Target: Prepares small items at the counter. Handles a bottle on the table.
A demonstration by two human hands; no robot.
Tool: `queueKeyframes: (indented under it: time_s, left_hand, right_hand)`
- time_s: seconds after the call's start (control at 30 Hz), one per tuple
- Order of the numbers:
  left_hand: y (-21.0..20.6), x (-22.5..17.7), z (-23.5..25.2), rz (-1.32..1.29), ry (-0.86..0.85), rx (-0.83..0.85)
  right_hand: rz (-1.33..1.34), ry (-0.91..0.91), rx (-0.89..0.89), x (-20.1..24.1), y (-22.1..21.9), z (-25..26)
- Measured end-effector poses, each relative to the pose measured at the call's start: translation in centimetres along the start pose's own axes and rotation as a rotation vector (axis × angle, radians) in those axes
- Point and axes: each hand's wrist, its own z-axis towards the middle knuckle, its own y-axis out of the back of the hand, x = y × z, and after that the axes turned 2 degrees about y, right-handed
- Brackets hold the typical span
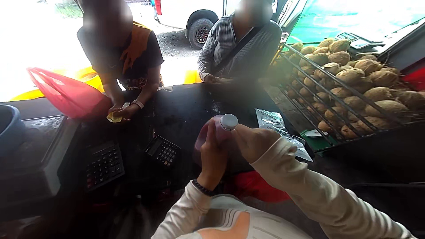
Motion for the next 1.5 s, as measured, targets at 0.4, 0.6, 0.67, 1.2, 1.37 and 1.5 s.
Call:
queueKeyframes:
  time_s: [0.4,0.6,0.67,1.2,1.37,1.5]
  left_hand:
    - [-3.6,-0.6,-3.2,-0.348,0.036,0.118]
    - [-3.9,-0.8,-4.1,-0.230,0.037,0.264]
    - [-1.9,-1.0,-4.6,-0.251,0.011,0.321]
    - [0.8,2.3,13.8,-0.123,-0.445,0.976]
    - [1.6,1.5,10.2,-0.019,-0.347,0.654]
    - [1.4,0.3,7.2,0.129,-0.227,0.336]
  right_hand:
    - [0.252,-0.155,-0.232,-0.8,-3.7,-1.9]
    - [0.008,-0.041,-0.287,1.1,-4.7,-1.2]
    - [0.015,-0.039,-0.292,0.7,-4.1,-2.3]
    - [0.012,0.246,-0.223,-5.4,-1.7,-0.6]
    - [-0.073,0.200,-0.138,-3.8,-0.2,-0.3]
    - [0.049,0.202,-0.116,-5.3,-0.8,0.0]
